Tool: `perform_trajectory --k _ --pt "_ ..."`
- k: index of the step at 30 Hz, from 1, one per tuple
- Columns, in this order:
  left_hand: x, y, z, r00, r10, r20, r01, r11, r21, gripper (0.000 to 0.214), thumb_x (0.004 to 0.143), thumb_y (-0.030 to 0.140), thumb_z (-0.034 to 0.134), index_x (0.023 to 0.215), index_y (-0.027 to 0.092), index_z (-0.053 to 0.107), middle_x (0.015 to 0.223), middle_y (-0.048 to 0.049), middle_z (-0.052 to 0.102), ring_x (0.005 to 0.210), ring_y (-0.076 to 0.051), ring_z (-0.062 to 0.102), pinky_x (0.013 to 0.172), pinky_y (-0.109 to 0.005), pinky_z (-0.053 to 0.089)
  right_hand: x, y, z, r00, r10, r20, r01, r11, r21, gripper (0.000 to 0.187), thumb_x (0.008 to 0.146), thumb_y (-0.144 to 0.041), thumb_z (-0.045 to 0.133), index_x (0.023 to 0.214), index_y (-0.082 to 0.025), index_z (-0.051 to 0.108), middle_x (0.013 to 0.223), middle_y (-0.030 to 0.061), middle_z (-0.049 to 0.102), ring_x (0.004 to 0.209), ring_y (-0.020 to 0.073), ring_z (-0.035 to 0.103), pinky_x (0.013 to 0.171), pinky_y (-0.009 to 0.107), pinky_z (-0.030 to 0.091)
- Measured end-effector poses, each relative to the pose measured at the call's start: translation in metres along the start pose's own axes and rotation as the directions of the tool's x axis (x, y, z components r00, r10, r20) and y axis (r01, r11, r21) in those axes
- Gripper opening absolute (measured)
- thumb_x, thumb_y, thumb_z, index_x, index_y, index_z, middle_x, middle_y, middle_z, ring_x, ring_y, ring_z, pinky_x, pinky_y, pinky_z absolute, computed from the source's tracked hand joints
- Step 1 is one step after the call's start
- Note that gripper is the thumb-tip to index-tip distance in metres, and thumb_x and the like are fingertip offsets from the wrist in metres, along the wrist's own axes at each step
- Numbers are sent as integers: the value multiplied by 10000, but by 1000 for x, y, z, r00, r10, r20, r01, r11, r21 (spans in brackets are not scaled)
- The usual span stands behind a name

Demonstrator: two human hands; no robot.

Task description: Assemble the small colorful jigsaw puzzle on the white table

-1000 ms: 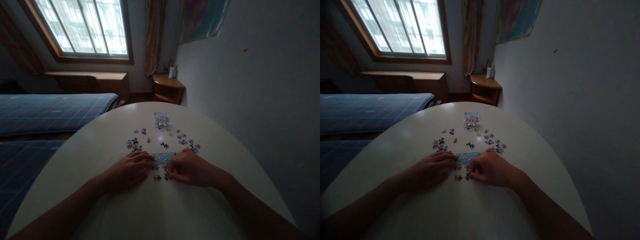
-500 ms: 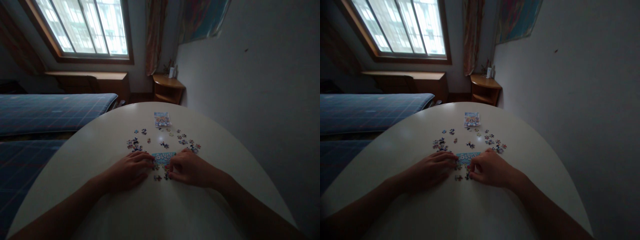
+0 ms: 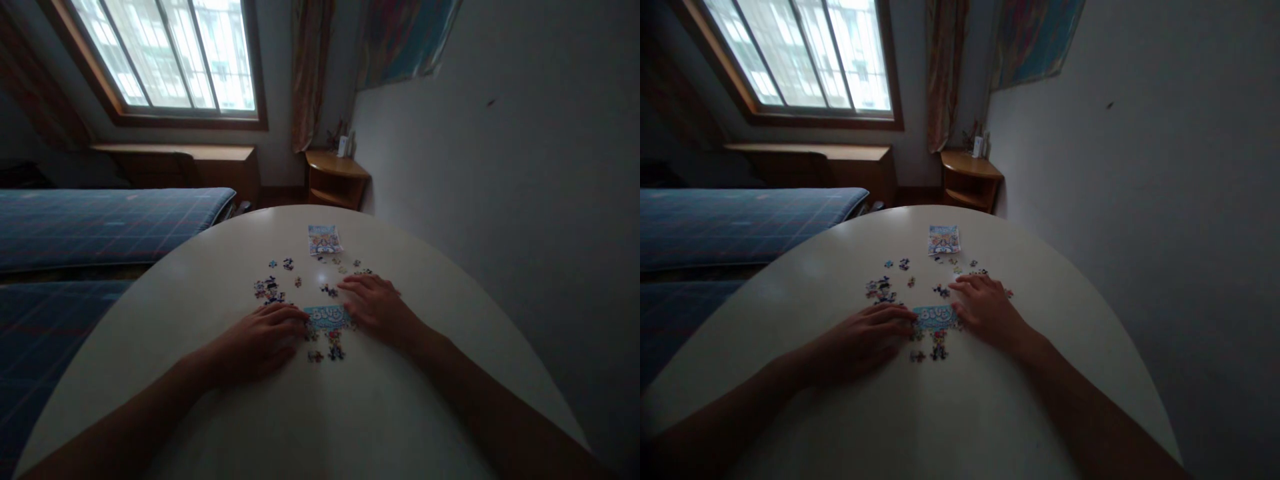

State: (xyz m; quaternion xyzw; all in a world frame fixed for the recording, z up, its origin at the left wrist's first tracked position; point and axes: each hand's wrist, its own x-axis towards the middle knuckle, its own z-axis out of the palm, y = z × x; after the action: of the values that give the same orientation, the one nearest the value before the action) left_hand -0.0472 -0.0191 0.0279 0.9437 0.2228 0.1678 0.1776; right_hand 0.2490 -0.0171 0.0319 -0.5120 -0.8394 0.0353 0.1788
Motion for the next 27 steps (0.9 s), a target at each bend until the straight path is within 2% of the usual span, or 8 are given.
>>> perform_trajectory --k 4,7,10,13,17,22,27 --pt "-1 -2 1 1000 -13 24 12 999 33 352 912 181 567 1257 250 560 1393 -66 556 1290 -243 502 1104 -450 416 -1 7 10 995 -16 93 20 999 -41 414 1001 -368 414 1390 -286 530 1485 66 499 1371 290 412 1106 517 318" --pt "-2 -4 3 1000 -9 23 7 997 72 382 907 200 585 1281 269 552 1406 -51 553 1343 -265 452 1129 -495 386 -1 13 8 993 37 108 -35 999 -28 427 1031 -368 314 1379 -276 543 1467 58 522 1366 271 426 1112 510 322" --pt "-2 -6 5 1000 -6 -7 6 995 96 387 898 214 604 1277 280 561 1403 -41 561 1381 -281 411 1133 -523 378 0 22 4 991 100 90 -100 995 -6 440 1032 -358 285 1373 -261 546 1449 67 540 1354 265 447 1105 518 335" --pt "-2 -6 6 999 -12 -38 16 994 112 368 893 214 608 1253 275 572 1387 -38 576 1395 -292 397 1139 -546 366 0 32 1 988 146 54 -146 989 -6 420 1006 -347 344 1342 -234 569 1426 89 558 1314 278 488 1082 527 365" --pt "-3 -7 6 999 -37 -22 40 989 139 377 913 216 587 1283 277 546 1409 -31 562 1419 -300 369 1156 -581 329 1 45 3 976 210 -50 -211 977 -12 371 950 -291 429 1245 -186 627 1313 116 634 1212 288 556 1038 496 423" --pt "-4 -8 6 998 -60 -26 63 987 149 398 931 245 572 1325 258 516 1462 -49 519 1463 -303 297 1175 -589 293 2 61 13 935 288 -207 -298 954 -19 406 891 -247 470 1255 -145 619 1275 141 649 1177 309 564 1049 481 426" --pt "-4 -8 5 997 -74 5 73 986 148 498 945 262 553 1427 266 431 1520 -55 454 1476 -304 268 1176 -582 299 2 72 21 925 311 -219 -326 945 -34 387 892 -277 477 1210 -150 658 1286 140 649 1206 310 551 1073 483 403"
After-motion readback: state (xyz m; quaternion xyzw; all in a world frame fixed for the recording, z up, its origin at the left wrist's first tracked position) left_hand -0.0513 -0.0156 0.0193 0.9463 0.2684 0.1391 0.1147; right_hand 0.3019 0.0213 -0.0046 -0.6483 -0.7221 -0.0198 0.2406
